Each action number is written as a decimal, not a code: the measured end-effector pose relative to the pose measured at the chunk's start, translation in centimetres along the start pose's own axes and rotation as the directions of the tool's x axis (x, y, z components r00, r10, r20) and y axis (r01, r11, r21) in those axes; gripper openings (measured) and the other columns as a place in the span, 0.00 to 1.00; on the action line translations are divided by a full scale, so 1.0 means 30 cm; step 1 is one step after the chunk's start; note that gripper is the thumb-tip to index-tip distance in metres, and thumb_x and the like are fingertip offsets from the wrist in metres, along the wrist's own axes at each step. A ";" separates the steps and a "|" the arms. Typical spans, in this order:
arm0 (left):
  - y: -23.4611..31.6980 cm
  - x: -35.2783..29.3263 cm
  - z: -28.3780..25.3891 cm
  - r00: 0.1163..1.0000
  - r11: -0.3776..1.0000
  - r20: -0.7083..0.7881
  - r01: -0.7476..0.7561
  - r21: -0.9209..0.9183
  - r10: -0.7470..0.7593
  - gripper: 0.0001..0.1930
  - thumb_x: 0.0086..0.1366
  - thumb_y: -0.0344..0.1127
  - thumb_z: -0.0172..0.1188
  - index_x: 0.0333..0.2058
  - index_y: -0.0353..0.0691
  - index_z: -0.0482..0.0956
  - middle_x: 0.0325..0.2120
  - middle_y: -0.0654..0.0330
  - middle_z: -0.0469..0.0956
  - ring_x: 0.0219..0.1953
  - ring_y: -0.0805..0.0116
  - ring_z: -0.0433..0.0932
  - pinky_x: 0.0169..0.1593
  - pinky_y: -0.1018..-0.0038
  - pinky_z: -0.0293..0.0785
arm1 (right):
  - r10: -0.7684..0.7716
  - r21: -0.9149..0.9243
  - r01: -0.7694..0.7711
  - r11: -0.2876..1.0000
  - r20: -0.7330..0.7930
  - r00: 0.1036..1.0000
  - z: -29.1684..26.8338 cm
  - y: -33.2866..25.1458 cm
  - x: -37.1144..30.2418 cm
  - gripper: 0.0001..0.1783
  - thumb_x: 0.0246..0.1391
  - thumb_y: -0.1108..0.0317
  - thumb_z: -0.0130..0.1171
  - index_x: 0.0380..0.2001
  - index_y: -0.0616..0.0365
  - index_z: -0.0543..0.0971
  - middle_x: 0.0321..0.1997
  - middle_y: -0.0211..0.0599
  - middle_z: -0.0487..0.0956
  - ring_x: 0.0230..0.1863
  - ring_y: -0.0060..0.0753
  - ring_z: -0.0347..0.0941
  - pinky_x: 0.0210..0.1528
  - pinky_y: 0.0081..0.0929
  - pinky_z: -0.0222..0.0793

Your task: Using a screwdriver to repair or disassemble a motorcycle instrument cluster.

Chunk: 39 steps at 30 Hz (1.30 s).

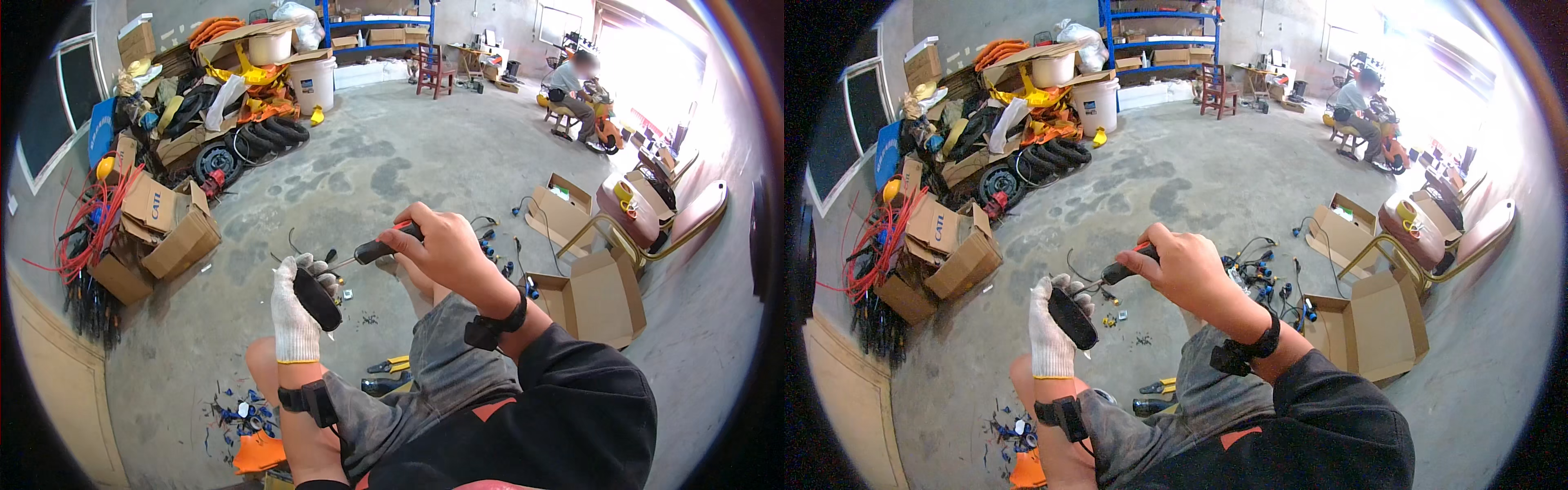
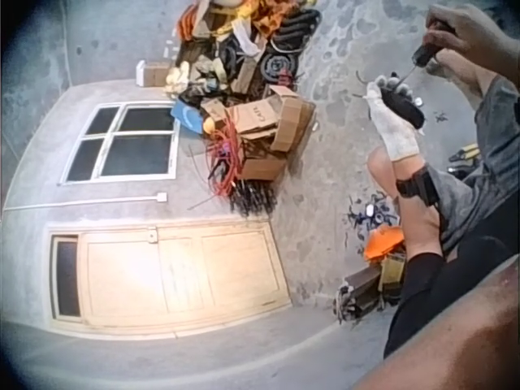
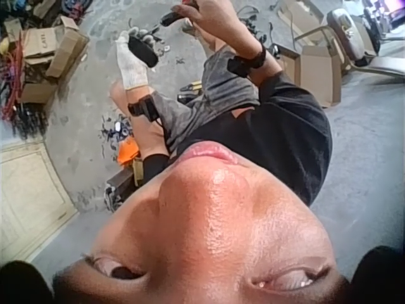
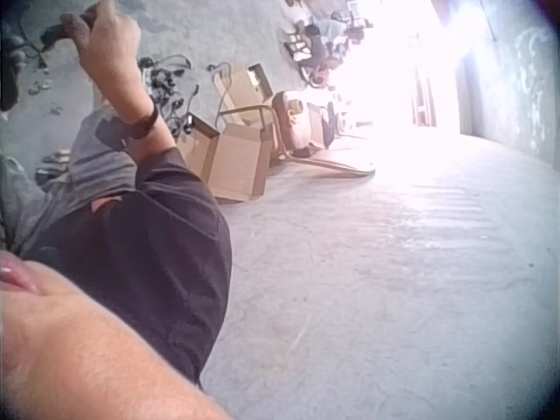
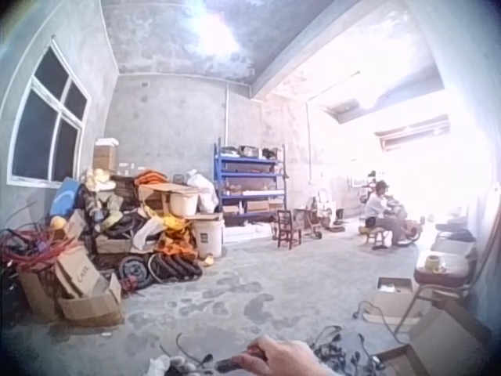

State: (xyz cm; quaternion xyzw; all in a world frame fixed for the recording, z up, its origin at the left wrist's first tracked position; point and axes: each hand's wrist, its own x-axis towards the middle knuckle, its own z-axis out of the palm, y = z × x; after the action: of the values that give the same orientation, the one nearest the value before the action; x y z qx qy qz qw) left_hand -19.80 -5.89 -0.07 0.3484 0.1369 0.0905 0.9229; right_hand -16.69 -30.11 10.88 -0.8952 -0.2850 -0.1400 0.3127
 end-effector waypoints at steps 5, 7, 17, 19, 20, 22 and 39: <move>-0.003 0.016 0.004 0.997 0.999 -0.077 -0.029 -0.037 0.026 0.18 0.71 0.53 0.53 0.41 0.44 0.78 0.32 0.58 0.82 0.29 0.62 0.81 0.35 0.62 0.80 | -0.314 0.093 0.316 0.944 -0.033 0.949 0.023 0.020 -0.028 0.29 0.61 0.52 0.64 0.54 0.61 0.69 0.53 0.52 0.76 0.50 0.54 0.78 0.48 0.44 0.73; 0.000 0.012 0.006 0.991 0.999 -0.132 -0.025 -0.046 0.019 0.18 0.71 0.54 0.53 0.41 0.44 0.78 0.32 0.58 0.82 0.29 0.62 0.81 0.35 0.62 0.80 | -0.291 0.214 0.270 0.939 0.073 0.954 0.026 0.019 -0.032 0.32 0.56 0.62 0.70 0.58 0.57 0.65 0.58 0.47 0.71 0.55 0.49 0.75 0.54 0.38 0.71; -0.002 0.011 -0.011 0.996 0.998 -0.066 -0.051 0.025 0.053 0.17 0.71 0.53 0.54 0.40 0.44 0.78 0.32 0.58 0.81 0.28 0.62 0.81 0.35 0.64 0.79 | 0.035 -0.012 -0.034 0.999 0.147 0.988 -0.024 -0.036 -0.001 0.26 0.58 0.50 0.65 0.46 0.62 0.74 0.44 0.55 0.80 0.45 0.54 0.80 0.42 0.40 0.76; -0.002 0.001 0.012 0.997 0.997 -0.043 -0.062 0.046 0.064 0.17 0.71 0.53 0.55 0.40 0.44 0.78 0.31 0.58 0.81 0.28 0.62 0.81 0.34 0.64 0.79 | 0.133 -0.076 -0.121 0.990 0.187 0.973 -0.022 -0.021 -0.003 0.27 0.58 0.49 0.65 0.48 0.62 0.73 0.44 0.57 0.80 0.45 0.54 0.80 0.43 0.40 0.75; -0.005 0.005 0.013 0.997 0.997 -0.039 -0.063 0.045 0.065 0.17 0.71 0.53 0.55 0.40 0.44 0.78 0.31 0.58 0.81 0.28 0.62 0.81 0.34 0.64 0.79 | -0.015 -0.010 0.016 1.000 0.064 0.998 0.001 0.009 -0.017 0.26 0.58 0.51 0.66 0.49 0.62 0.73 0.44 0.56 0.80 0.45 0.54 0.80 0.44 0.40 0.75; -0.013 0.014 0.005 0.997 0.999 -0.059 -0.043 0.011 0.043 0.17 0.71 0.53 0.55 0.41 0.44 0.78 0.31 0.58 0.81 0.28 0.62 0.81 0.34 0.64 0.79 | -0.162 0.037 0.164 0.986 -0.068 0.985 0.027 0.019 -0.038 0.26 0.58 0.54 0.66 0.49 0.62 0.73 0.44 0.54 0.79 0.45 0.54 0.80 0.45 0.40 0.75; -0.009 0.021 -0.003 0.995 0.999 -0.094 -0.032 -0.007 0.031 0.17 0.71 0.52 0.55 0.40 0.44 0.77 0.30 0.58 0.81 0.26 0.62 0.81 0.33 0.64 0.80 | -0.105 0.116 0.099 0.988 0.046 0.993 0.025 -0.004 -0.017 0.26 0.57 0.52 0.68 0.46 0.61 0.74 0.42 0.51 0.80 0.44 0.52 0.80 0.45 0.41 0.75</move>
State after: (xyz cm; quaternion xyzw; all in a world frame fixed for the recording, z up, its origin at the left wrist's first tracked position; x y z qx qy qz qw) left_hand -19.20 -5.87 -0.43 0.3421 0.1741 0.1218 0.9153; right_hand -17.13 -29.77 10.13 -0.8636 -0.3459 -0.1159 0.3481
